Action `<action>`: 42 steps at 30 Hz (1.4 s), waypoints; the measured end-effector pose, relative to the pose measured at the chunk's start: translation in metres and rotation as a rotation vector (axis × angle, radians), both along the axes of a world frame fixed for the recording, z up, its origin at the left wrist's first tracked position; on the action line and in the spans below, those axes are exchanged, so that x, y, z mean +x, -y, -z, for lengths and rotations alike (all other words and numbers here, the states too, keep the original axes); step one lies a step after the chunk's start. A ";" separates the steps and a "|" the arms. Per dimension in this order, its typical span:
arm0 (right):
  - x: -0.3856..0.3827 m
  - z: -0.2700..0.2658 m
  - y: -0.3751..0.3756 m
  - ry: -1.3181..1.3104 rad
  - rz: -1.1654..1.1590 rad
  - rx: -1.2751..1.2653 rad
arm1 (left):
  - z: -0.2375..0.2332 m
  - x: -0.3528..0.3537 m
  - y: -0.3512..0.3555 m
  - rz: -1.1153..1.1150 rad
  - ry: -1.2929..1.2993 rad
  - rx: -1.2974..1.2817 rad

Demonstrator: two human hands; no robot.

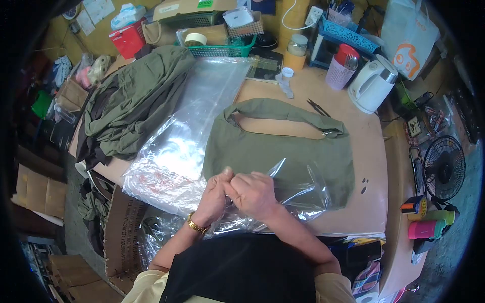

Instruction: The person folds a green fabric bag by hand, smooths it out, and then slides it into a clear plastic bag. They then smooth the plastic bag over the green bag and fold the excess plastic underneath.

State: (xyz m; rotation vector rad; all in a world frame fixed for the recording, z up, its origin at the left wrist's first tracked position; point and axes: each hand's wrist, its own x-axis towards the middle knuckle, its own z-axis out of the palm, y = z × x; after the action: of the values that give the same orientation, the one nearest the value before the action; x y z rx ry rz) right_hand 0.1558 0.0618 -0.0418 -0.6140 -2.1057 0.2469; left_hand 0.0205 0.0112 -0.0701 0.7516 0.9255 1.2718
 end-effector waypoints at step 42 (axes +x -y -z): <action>0.103 -0.044 -0.030 0.244 -1.043 -0.772 | -0.090 -0.098 -0.024 -0.192 0.046 -0.031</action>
State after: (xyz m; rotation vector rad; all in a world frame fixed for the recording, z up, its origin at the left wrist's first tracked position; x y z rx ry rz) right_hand 0.2591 0.0922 0.0023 0.1275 -2.3603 1.6762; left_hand -0.0778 0.0350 0.0202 0.6177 0.9956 1.4337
